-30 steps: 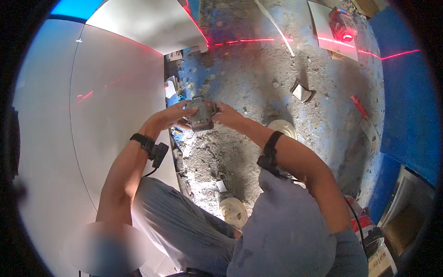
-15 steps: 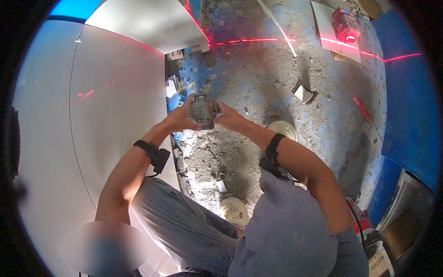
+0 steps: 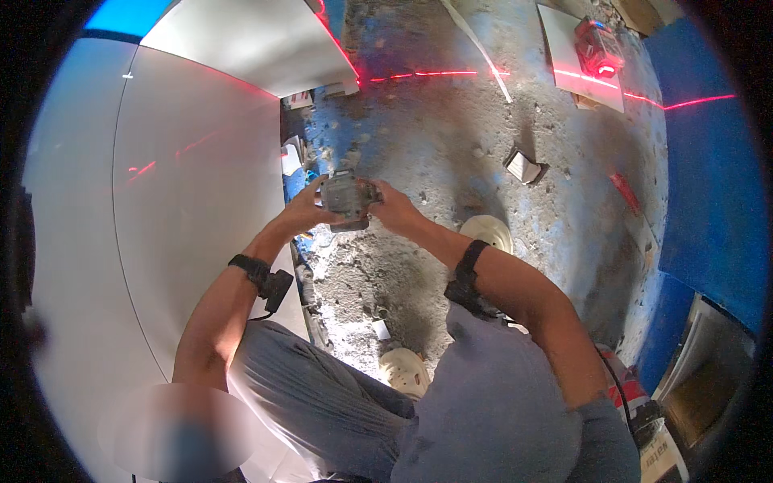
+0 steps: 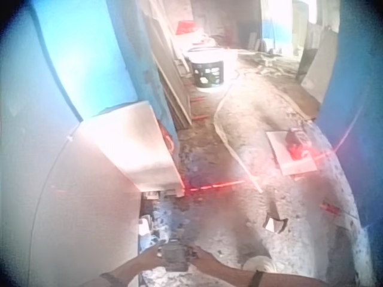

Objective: Manually applying mortar and positioning tiles on a wall using laser leveling tools.

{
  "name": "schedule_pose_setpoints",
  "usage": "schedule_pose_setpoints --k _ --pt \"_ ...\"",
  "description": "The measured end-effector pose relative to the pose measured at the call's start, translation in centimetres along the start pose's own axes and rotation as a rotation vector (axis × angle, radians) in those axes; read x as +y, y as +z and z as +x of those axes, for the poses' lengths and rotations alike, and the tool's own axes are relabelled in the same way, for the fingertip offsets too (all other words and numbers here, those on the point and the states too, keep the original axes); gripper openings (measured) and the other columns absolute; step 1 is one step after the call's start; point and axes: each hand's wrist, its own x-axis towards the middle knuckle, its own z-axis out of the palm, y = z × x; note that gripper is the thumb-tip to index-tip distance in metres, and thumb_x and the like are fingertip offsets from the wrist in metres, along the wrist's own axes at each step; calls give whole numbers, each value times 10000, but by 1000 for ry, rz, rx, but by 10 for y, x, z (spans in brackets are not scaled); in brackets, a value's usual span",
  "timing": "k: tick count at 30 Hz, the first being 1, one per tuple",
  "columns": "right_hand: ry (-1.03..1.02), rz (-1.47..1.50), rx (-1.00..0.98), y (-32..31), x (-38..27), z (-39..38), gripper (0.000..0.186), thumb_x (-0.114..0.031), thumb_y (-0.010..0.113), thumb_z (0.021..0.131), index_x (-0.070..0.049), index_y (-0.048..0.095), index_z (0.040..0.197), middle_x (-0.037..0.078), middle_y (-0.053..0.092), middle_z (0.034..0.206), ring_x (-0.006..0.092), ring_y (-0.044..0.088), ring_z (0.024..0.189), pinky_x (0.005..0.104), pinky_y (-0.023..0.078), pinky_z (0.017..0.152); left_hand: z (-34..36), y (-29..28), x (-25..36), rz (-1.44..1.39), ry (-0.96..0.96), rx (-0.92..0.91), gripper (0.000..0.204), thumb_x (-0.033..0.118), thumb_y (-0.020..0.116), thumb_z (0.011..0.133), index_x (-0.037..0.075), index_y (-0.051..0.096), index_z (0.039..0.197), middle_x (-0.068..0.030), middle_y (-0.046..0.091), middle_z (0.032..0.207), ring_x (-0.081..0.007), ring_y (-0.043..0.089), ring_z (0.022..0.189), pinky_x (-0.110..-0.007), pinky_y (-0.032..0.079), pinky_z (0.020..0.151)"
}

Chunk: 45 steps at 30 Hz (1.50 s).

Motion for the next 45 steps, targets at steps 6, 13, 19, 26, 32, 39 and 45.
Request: schedule_pose_setpoints --k 6,13,19,26,32,39,45 --pt "14 63 41 3 -1 -8 569 -63 575 894 -32 369 1424 185 602 1170 240 568 1095 348 441 915 3 -1 -12 -61 52 76 1034 160 852 620 -81 286 1450 -237 551 1314 -290 545 1214 -366 462 975" --pt "-55 -8 25 -3 14 5 577 -19 572 890 -18 355 1424 122 589 1181 194 562 1042 333 450 893 4 3 -15 -290 51 -105 823 100 836 642 5 453 1364 -156 576 1285 -237 566 1157 -361 447 994" --pt "-49 115 -18 3 -10 -2 521 -126 564 928 -32 397 1412 122 617 1130 201 591 986 355 466 865 9 13 -44 -315 180 -1 939 97 881 585 -15 406 1387 -145 600 1254 -240 592 1122 -339 474 965" --pt "24 127 13 -2 -4 0 506 -277 477 1013 -16 369 1433 108 599 1095 185 597 956 350 491 856 7 15 -33 -68 190 78 985 124 891 577 1 360 1398 -149 621 1230 -274 580 1168 -360 427 1019" --pt "83 133 18 -1 5 8 513 -236 459 1026 -6 321 1464 134 577 1144 193 621 977 354 522 894 10 16 -36 -67 207 53 969 163 889 592 -2 365 1390 -158 608 1254 -285 565 1192 -366 413 1026" --pt "27 91 77 4 1 6 435 -233 457 1018 -32 418 1402 106 628 1021 181 600 900 356 494 812 13 16 -45 12 150 73 1079 216 890 585 -22 288 1448 -194 588 1286 -312 555 1208 -357 414 1023" --pt "100 48 20 7 -9 8 488 -234 449 1033 -25 333 1459 139 576 1166 214 626 998 379 522 918 26 29 -79 -242 254 117 1022 249 892 613 -8 339 1433 -194 593 1277 -296 567 1190 -364 422 1020"
